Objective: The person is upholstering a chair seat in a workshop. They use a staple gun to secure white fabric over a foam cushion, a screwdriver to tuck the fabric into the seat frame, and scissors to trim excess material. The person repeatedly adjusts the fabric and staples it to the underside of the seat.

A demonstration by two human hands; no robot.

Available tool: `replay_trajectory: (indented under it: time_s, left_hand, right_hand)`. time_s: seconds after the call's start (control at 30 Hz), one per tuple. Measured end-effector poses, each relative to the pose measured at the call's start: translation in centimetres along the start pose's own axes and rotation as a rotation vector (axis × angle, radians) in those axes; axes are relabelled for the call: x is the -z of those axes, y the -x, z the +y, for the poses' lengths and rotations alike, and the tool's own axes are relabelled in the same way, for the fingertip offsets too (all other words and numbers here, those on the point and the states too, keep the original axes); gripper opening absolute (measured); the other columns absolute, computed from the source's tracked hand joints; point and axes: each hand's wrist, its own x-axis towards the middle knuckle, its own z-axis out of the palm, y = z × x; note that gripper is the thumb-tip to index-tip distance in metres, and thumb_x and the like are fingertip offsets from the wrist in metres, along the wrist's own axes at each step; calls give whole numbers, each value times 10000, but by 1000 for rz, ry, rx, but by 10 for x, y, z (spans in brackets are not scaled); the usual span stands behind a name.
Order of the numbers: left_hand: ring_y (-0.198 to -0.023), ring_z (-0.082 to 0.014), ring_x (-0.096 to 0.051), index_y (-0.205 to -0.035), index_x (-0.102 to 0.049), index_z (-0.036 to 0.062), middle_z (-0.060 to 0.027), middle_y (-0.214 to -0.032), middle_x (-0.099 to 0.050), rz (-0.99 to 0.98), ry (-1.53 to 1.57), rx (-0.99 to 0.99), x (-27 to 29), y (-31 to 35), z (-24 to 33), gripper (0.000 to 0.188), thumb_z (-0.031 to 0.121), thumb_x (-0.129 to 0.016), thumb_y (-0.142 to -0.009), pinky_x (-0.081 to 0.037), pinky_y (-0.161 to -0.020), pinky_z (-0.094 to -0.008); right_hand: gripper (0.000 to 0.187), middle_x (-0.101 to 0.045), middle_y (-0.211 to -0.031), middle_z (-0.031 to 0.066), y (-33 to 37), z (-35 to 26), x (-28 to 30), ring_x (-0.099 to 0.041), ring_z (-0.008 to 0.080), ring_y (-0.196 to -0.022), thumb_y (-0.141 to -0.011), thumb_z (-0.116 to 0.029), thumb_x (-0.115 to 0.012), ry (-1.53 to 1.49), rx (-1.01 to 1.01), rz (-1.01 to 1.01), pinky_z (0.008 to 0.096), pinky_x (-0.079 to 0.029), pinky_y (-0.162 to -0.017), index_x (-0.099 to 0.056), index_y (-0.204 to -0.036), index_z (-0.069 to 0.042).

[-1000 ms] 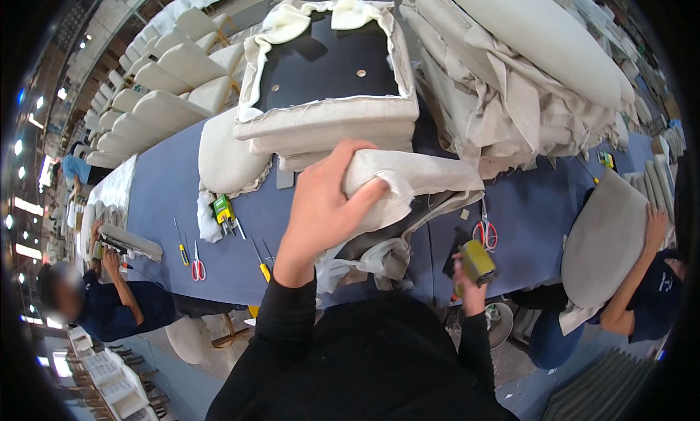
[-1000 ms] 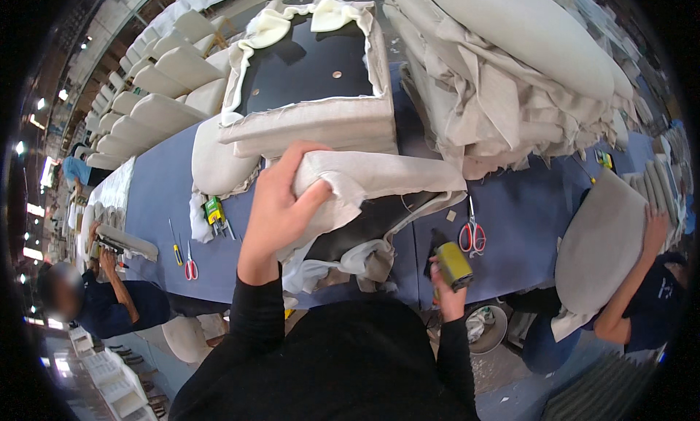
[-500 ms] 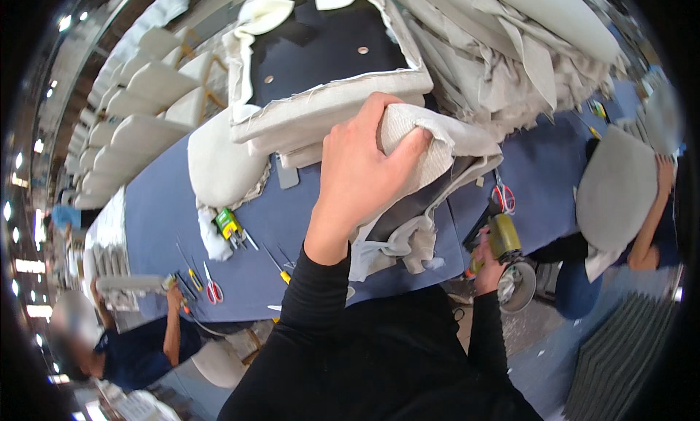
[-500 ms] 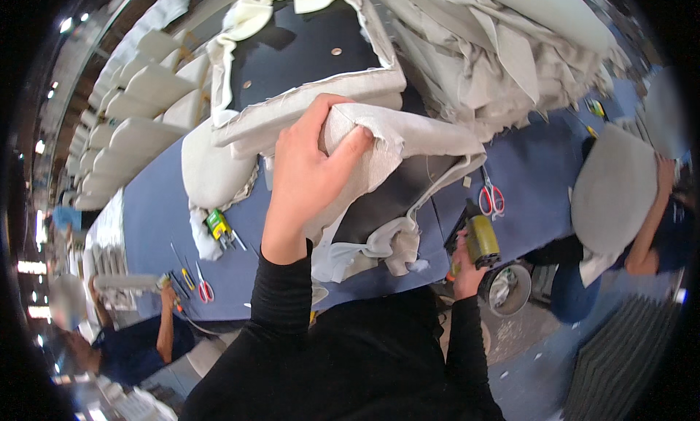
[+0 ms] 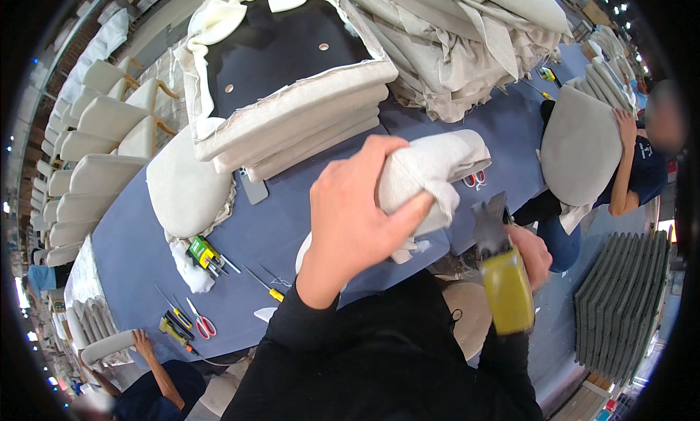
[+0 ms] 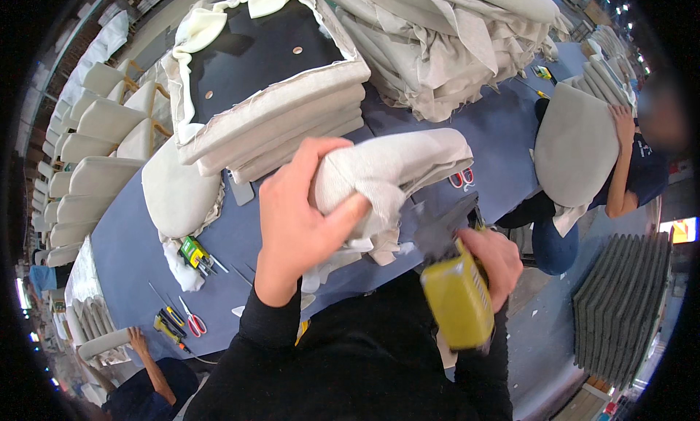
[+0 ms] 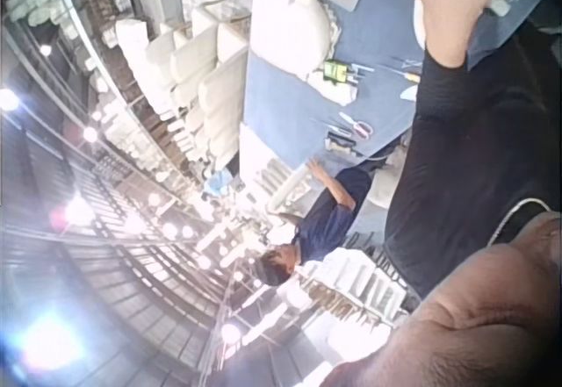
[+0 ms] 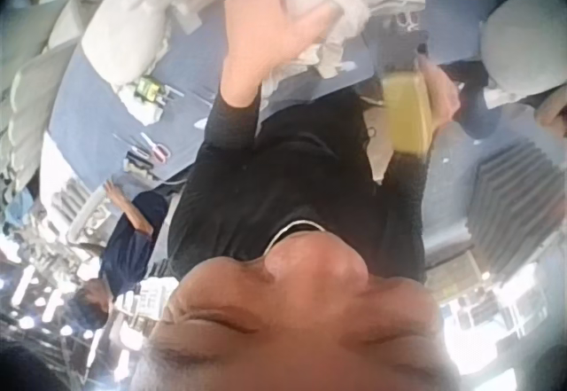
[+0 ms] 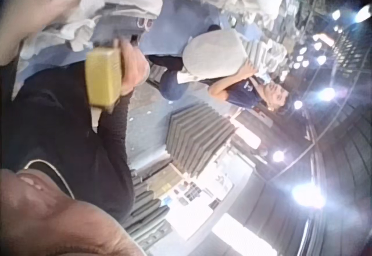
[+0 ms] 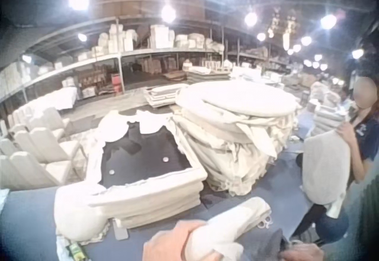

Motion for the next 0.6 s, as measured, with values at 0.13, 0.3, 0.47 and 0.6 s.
replay_trajectory:
  time_s: [0.13,0.3,0.47,0.6]
  left_hand:
    - [-937,-348,-725,-1228,-712,139,-105,-1087,-771,-59,-35,9,-1,12,19,524,233,-830,-726,-558,-861,-423]
    - [-896,-359,-733,-1204,-702,116,-108,-1055,-769,13,-84,-2,-20,12,25,527,240,-849,-714,-564,-861,-425]
    - [-921,-351,-737,-1214,-714,126,-90,-1078,-775,29,-135,48,-36,7,42,512,130,-780,-706,-575,-867,-400]
    - [-935,-357,-741,-1213,-713,132,-97,-1073,-777,45,-158,89,-53,3,53,513,92,-753,-703,-575,-873,-398]
  right_hand:
    - [339,-723,-767,75,-25,-29,24,-689,243,-632,-794,-197,-853,-32,140,-120,345,-540,-657,-758,-1078,-37]
    - [420,-701,-752,61,-36,-12,30,-678,237,-621,-753,-210,-865,-6,173,-232,336,-499,-608,-747,-1128,-61]
    - [462,-785,-893,100,-51,14,44,-725,235,-688,-774,-207,-876,-147,148,-343,330,-515,-644,-738,-1189,-58]
    - [465,-799,-941,114,-55,33,52,-736,244,-709,-774,-179,-878,-199,145,-374,338,-525,-659,-731,-1198,-57]
